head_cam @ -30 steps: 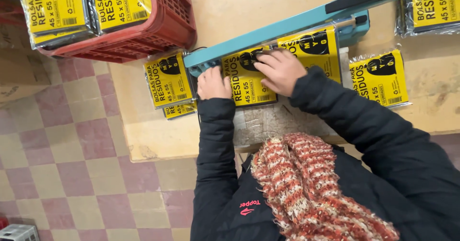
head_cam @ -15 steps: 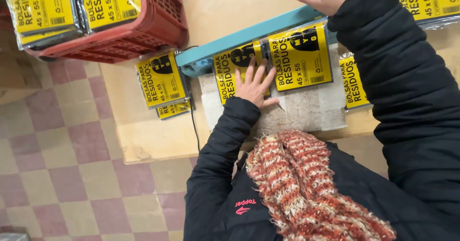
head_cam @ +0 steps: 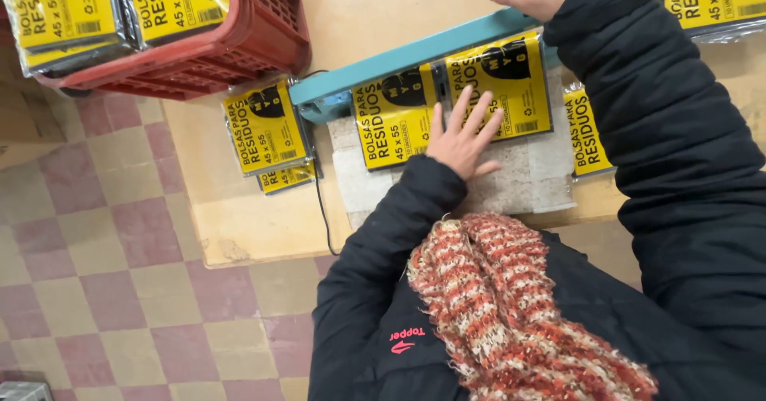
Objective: Sealing plastic garbage bag packs using a heat sealer and organizing them into stacks and crates.
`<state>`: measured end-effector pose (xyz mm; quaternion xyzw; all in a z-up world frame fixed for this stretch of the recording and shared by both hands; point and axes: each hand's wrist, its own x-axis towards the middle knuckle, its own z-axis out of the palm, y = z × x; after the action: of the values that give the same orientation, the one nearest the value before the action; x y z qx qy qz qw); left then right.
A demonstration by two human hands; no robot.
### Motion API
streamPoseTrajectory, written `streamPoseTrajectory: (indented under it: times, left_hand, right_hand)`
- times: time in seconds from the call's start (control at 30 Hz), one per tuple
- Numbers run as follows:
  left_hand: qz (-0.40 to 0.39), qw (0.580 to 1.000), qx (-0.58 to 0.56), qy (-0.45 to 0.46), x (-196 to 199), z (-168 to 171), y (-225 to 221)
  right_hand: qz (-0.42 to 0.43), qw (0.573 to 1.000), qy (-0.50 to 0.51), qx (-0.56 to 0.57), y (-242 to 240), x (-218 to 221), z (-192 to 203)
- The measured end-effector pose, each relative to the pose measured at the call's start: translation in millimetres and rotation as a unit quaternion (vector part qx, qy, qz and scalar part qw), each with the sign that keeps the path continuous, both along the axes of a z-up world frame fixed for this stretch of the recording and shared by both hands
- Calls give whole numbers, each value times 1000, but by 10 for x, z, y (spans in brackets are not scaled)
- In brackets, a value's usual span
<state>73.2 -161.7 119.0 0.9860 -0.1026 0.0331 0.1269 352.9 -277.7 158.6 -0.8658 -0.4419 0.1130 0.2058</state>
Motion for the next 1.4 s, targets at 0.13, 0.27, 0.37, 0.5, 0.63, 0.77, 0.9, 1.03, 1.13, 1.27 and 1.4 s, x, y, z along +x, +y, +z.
streamPoseTrajectory:
  times: [0.13, 0.27, 0.37, 0.5, 0.63, 0.77, 0.9, 1.03, 1.13, 1.27, 1.4]
  left_hand:
    - [-2, 1000, 4, -2, 184, -107, -97]
    - [12, 1000, 11, 1, 209, -273, -135]
    - [19, 1000, 13, -6, 212, -304, -126]
    - [17, 1000, 7, -5, 190, -294, -120]
    - [29, 1000, 6, -6, 193, -92, -143]
    - [62, 988, -124, -66, -69, -26, 100]
    - [286, 889, -347, -80, -555, 66, 640]
    - [448, 815, -324, -175, -1086, -543, 1791]
    - [591, 751, -194, -222, -1622, -1058, 2576]
    - [672, 611, -328, -260, -2057, -1774, 3170]
    - [710, 338, -587, -194, -1930, -1743, 3293]
  right_hand:
    - [-13, 1000, 9, -1, -3, 25, -41]
    - [-37, 999, 16, -32, -20, 45, -187]
    - [-41, 997, 17, -56, -34, 76, -295]
    - [-47, 995, 2, -90, -49, 61, -380]
    - [-67, 994, 2, -88, -39, -44, -203]
    - [-77, 994, 26, -76, -26, -34, -313]
    - [-80, 994, 24, -67, -67, -115, -290]
    - [-86, 994, -11, -69, -122, -104, -363]
    - [-79, 996, -29, -43, -210, -60, -536]
    - [-67, 996, -50, -44, -242, -20, -595]
    - [-70, 997, 10, -18, -325, 66, -816]
